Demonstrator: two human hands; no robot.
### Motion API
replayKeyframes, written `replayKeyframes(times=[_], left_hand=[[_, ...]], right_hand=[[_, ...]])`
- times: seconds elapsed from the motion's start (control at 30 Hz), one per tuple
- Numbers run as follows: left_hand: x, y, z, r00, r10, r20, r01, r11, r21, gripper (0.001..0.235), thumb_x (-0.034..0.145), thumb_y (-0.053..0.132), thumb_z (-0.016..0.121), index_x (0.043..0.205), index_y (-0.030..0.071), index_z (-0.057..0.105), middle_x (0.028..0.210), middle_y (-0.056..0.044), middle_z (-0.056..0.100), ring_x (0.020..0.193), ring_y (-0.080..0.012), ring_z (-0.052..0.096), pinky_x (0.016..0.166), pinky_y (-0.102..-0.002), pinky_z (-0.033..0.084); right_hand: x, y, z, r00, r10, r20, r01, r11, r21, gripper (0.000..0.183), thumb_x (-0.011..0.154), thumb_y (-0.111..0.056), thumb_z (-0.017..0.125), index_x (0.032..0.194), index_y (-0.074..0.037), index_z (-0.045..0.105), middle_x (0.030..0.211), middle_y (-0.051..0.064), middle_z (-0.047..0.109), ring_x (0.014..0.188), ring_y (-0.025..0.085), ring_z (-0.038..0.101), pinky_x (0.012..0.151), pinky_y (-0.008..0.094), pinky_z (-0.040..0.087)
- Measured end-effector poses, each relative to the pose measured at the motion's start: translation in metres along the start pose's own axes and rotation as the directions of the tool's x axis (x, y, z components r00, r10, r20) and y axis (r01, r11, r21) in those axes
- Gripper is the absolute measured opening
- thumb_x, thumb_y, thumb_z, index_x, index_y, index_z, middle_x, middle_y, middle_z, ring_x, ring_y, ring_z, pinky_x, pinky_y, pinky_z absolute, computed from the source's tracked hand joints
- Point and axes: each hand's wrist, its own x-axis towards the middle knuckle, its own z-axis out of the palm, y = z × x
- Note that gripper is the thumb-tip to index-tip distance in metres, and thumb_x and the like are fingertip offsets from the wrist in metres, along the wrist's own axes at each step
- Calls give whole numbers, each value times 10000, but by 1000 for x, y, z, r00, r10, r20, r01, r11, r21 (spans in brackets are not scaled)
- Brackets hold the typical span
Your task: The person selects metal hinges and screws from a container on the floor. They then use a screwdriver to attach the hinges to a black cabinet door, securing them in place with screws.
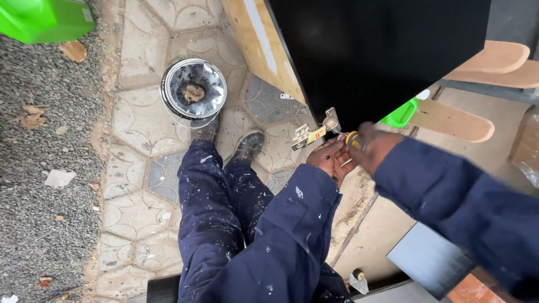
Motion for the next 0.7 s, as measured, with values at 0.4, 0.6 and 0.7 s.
replayKeyframes(times=[0.4,0.6,0.7], left_hand=[[4,-2,1,997,-1,-74,0,1000,-7,166,1006,101,707,1141,49,625,911,-179,673,862,-318,730,869,-597,622],[-9,16,-7,997,24,-68,-14,989,149,128,1023,138,682,1056,14,666,828,-158,656,821,-316,727,822,-559,645],[25,10,-50,982,-30,-188,90,943,320,160,1032,174,622,1126,72,702,794,-217,697,700,-346,726,753,-546,661]], right_hand=[[-9,-8,4,1000,-12,23,14,995,-97,485,782,-424,750,1144,-144,587,881,97,595,733,357,704,530,493,544],[27,-30,-77,674,391,626,-612,770,178,704,909,-712,534,1351,-167,586,1138,179,760,1125,397,713,984,482,557],[27,-36,-106,664,395,635,-688,655,312,642,890,-577,657,1286,-76,592,1092,219,756,1102,411,714,957,467,553]])
